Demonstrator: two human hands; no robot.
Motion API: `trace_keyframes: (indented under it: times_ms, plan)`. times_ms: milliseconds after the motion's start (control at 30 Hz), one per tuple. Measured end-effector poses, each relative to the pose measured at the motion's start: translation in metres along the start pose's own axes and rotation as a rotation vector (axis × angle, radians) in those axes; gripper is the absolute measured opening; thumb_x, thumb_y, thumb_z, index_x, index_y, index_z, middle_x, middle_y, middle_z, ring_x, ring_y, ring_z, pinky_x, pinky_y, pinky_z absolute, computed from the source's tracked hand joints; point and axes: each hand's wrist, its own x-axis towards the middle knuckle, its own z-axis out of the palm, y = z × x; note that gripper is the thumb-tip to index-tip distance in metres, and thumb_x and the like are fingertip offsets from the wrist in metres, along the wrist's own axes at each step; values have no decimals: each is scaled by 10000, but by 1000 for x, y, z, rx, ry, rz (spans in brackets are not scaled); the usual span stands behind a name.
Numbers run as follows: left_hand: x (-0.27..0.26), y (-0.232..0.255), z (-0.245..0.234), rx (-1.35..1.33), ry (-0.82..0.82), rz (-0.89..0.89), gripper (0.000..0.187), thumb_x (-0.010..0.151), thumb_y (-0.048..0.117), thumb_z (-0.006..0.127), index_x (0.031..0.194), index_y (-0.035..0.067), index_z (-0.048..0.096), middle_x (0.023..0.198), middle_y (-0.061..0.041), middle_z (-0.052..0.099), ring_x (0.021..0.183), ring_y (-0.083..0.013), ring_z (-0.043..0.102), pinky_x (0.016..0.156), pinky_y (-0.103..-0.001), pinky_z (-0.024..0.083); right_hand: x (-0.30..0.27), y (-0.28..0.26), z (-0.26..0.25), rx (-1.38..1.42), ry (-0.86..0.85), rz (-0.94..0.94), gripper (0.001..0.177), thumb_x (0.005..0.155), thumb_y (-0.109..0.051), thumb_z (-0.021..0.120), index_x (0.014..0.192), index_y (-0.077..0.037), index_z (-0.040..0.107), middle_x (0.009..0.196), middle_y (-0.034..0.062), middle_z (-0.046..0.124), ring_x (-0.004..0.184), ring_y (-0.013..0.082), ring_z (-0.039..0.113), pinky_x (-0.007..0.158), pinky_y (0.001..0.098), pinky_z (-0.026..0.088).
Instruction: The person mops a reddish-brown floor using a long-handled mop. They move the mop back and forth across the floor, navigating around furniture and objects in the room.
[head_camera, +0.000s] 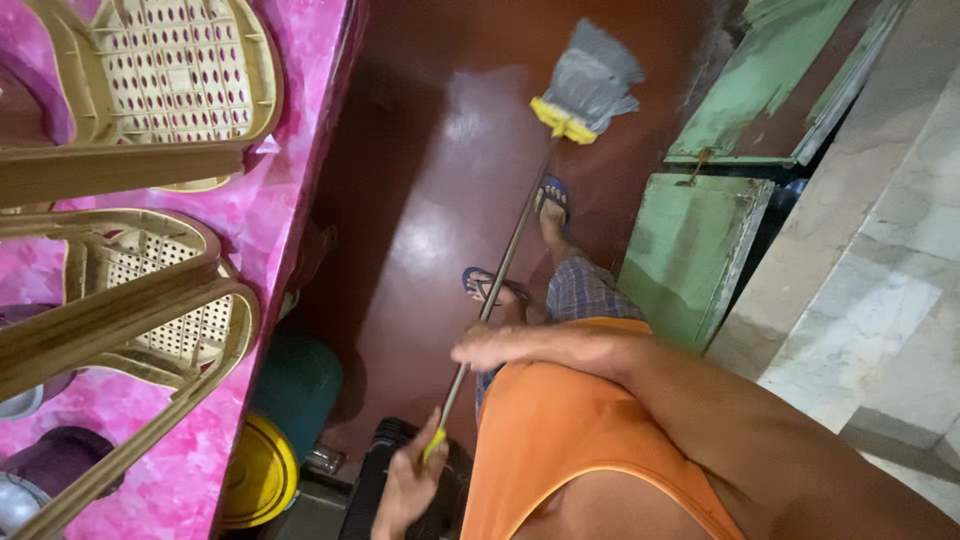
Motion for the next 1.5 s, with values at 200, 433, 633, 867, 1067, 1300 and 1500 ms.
trace_keyframes:
  times_ms: [200,433,633,867,1067,1300,1500]
  plan:
    - [15,22,18,331,-105,-141,569,991,177,585,1545,177,451,674,-283,560,498,-202,552,565,-355,516,-17,32,10,-98,152,-161,129,827,-186,726,873,-67,703,882,189,737,896,364,710,757,519,554]
    - [117,128,66,283,-183,-188,553,997,295,527,1536,226,425,834,-285,692,766,-343,781,733,-483,563,-107,104,-76,-19,107,341,121,830,-47,682,898,-139,724,905,72,675,930,241,645,976,465,472]
    - [245,203,132,254,-95,222,473,1018,252,492,1481,165,532,996,-348,690,1009,-485,687,902,-553,531,-190,197,-132,117,399,501,144,1053,-232,572,1090,-233,712,1143,-13,738,1182,186,665,1119,376,506]
    - [322,219,172,354,28,334,545,977,298,520,1480,93,470,1141,-300,667,999,-490,680,883,-565,530,-216,273,-142,-155,462,719,543,839,-159,715,1360,-124,566,1539,144,450,1480,380,350,1192,512,302]
    - [277,196,144,450,9,166,378,1019,408,545,1294,155,604,993,-284,728,992,-473,697,919,-571,528,-169,260,-124,-254,302,722,480,819,-200,745,1289,-170,648,1482,185,455,1438,384,329,1164,505,243]
    - [158,136,73,384,4,-48,483,982,392,487,1460,349,548,945,-256,723,938,-461,697,825,-577,539,-104,144,-99,-333,97,420,124,904,-228,710,998,-189,783,965,62,729,1052,218,612,1098,473,396]
    - [18,35,18,223,221,-63,442,962,323,587,1402,293,612,980,-268,700,935,-416,705,760,-514,568,-4,25,-14,-238,74,53,47,880,-132,692,895,-121,735,885,115,730,896,272,684,894,472,527]
